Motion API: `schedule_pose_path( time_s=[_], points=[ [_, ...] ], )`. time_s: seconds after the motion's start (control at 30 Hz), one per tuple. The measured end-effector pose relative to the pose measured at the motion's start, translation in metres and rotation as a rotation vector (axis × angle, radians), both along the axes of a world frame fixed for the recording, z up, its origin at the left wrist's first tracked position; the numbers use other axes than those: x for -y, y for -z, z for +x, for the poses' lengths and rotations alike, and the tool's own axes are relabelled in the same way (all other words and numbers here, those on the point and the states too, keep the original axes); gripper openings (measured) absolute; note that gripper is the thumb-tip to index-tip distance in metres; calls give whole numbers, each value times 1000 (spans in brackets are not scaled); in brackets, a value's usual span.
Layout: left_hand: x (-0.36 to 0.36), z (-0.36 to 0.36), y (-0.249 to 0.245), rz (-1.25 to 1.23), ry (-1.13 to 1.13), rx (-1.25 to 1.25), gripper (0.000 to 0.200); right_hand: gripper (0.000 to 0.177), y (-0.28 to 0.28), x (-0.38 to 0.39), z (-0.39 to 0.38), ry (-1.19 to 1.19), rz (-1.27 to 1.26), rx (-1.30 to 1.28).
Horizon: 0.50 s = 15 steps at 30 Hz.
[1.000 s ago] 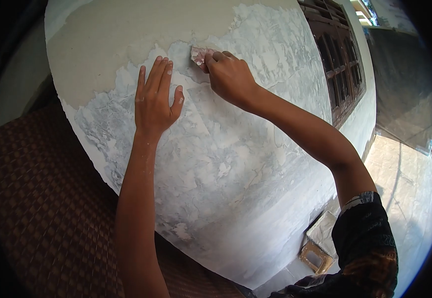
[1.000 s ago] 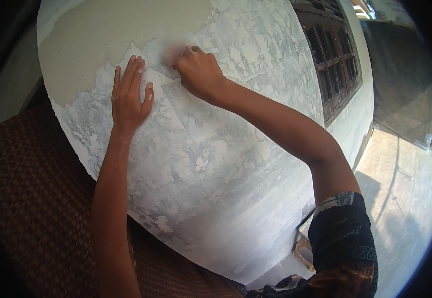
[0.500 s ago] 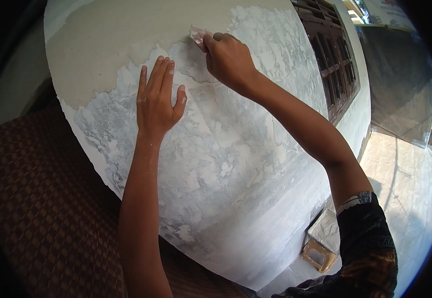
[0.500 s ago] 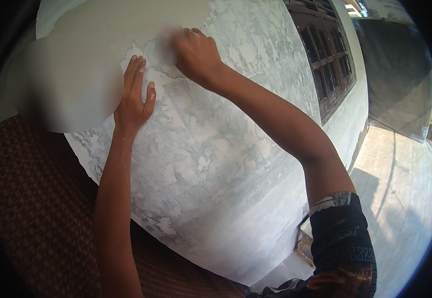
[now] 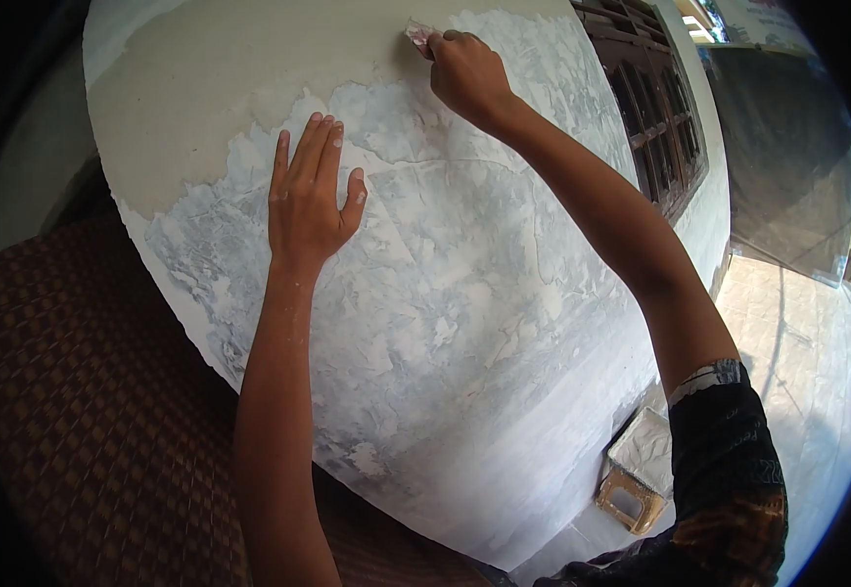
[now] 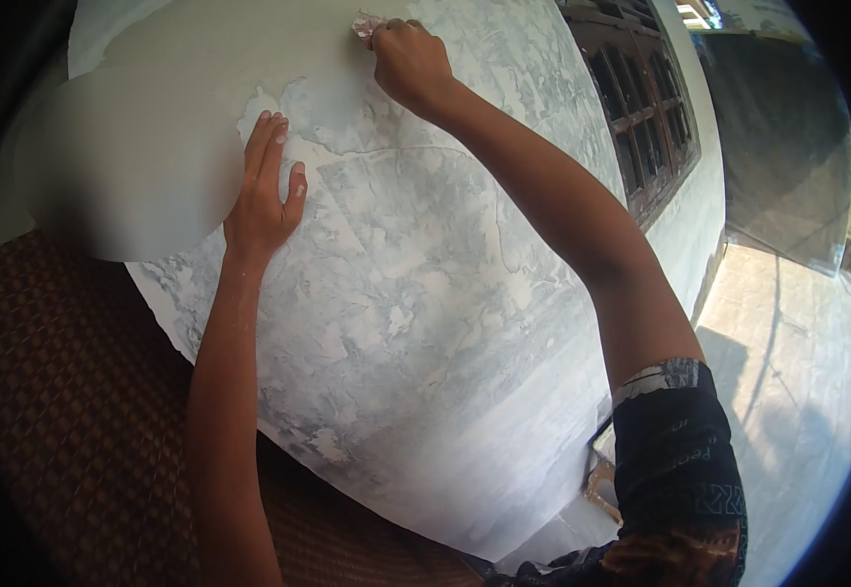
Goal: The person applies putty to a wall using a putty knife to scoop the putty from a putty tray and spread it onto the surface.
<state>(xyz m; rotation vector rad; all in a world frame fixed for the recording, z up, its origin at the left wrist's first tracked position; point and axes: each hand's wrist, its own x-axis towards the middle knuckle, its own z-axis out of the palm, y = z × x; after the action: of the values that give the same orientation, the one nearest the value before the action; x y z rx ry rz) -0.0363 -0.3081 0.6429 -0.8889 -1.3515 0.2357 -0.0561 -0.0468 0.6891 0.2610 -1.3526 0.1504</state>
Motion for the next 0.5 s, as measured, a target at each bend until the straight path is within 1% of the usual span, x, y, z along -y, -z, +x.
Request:
schedule_pose_path(
  time_s=[0.07, 0.1, 0.13, 0.17, 0.2, 0.23, 0.27, 0.33, 0.4, 0.43, 0.47, 0.5],
  points=[
    [0, 1, 0, 13, 4, 4, 48, 17, -13, -12, -17, 15, -20, 65],
    [1, 1, -1, 13, -1, 5, 48, 15, -4, -9, -19, 40, 8, 128],
    [2, 1, -1, 12, -6, 0, 49, 14, 11, -2, -13, 67, 35, 192],
    [1, 1, 0, 8, -8, -2, 49, 12, 33, 9, -9, 25, 58, 236],
    [0, 1, 2, 6, -5, 3, 49, 10, 56, 19, -9, 49, 84, 185],
    [-1, 2, 2, 6, -8, 3, 49, 10, 75, 28, 4, 19, 114, 191],
    [-1, 2, 0, 12, -11, -1, 48, 11, 81, 33, 14, -10, 150, 193],
    [1, 1, -1, 13, -17, -11, 47, 17, 61, 26, 21, -58, 63, 159],
    [0, 0, 0, 8, -24, -19, 46, 18, 22, 5, 10, -45, -24, 79],
    [0, 0, 0, 10, -22, -19, 47, 18, 5, -5, 0, -30, -38, 92],
    [1, 0, 0, 13, -21, -19, 47, 18, -4, -12, -7, -16, -50, 105],
    [1, 0, -1, 15, -25, -20, 47, 15, -2, -13, -11, -16, -44, 120]
  ],
)
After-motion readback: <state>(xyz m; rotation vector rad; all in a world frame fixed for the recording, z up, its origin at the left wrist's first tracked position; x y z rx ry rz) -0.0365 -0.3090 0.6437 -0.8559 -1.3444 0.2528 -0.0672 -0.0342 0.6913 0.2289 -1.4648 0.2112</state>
